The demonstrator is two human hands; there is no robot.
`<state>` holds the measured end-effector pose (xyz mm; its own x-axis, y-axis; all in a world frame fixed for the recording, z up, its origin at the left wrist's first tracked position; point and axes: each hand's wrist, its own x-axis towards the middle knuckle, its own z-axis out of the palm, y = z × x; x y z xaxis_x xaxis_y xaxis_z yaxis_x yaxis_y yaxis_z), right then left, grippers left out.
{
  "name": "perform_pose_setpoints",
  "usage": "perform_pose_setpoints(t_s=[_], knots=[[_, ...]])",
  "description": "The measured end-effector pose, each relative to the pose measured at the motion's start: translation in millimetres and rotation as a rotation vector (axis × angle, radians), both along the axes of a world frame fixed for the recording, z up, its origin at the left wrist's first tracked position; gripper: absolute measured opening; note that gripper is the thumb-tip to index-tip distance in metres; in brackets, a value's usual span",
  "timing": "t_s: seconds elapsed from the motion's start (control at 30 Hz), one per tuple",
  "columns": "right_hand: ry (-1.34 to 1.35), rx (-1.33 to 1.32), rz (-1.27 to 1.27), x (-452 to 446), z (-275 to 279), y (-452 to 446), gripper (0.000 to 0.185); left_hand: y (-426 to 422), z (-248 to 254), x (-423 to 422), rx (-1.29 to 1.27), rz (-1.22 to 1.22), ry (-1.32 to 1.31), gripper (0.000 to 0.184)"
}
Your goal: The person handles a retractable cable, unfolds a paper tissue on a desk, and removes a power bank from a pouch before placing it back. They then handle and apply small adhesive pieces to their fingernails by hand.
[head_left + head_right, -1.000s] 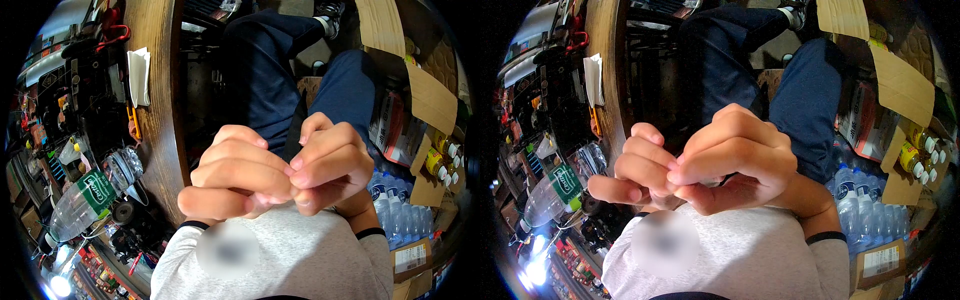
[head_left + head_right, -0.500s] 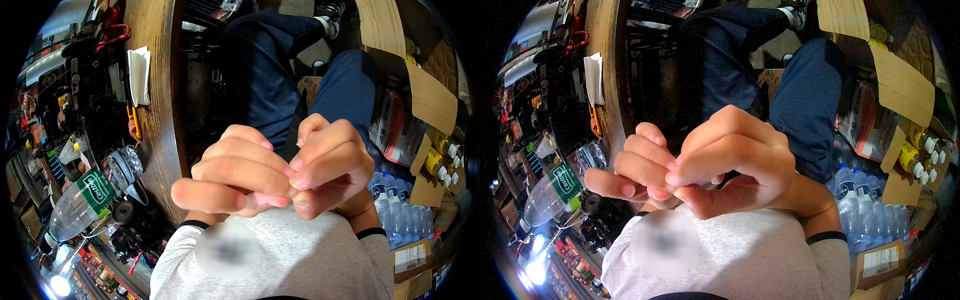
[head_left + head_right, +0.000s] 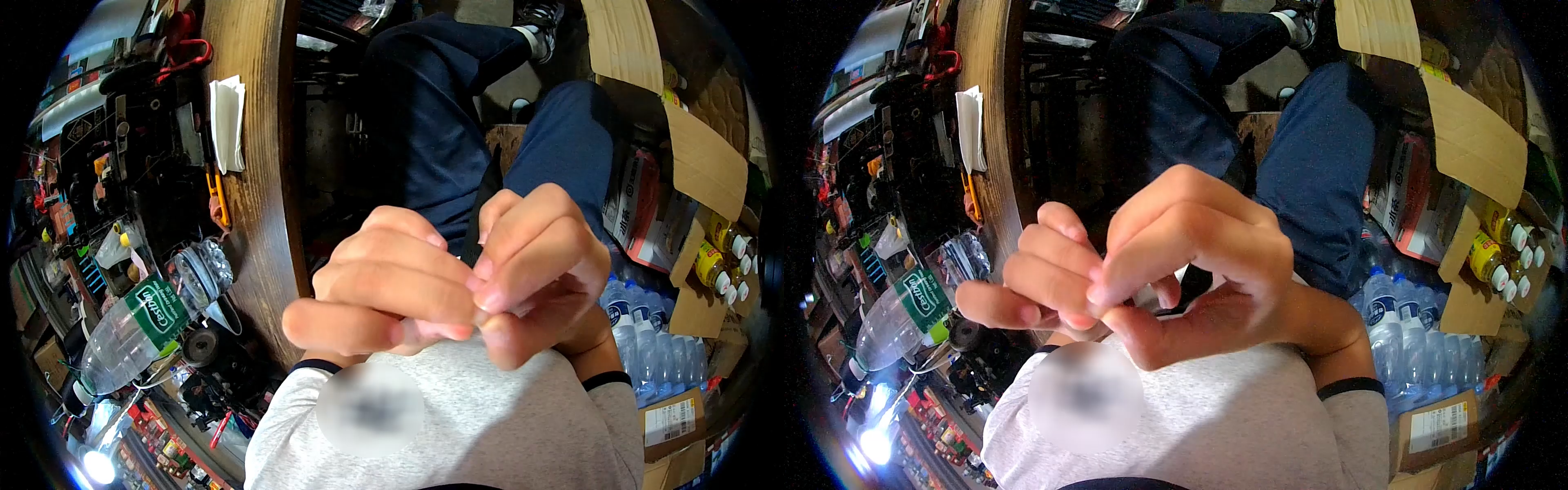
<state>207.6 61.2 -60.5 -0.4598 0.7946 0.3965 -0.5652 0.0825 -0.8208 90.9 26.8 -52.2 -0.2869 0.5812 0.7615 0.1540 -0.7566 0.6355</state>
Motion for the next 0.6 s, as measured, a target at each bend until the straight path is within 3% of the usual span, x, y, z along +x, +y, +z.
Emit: perform_pose_setpoints(t_s=[0.3, 0.6], knots=[[0.044, -0.178, 0.123, 6.6, 7.7, -1.0, 0.022, -3.1, -0.9, 4.3, 0.057, 0.058, 0.058, 0.022], [0.077, -0.146, 0.082, 3.8, 4.7, -3.3, 0.019, -3.5, 0.2, 4.6, 0.051, 0.063, 0.050, 0.024]])
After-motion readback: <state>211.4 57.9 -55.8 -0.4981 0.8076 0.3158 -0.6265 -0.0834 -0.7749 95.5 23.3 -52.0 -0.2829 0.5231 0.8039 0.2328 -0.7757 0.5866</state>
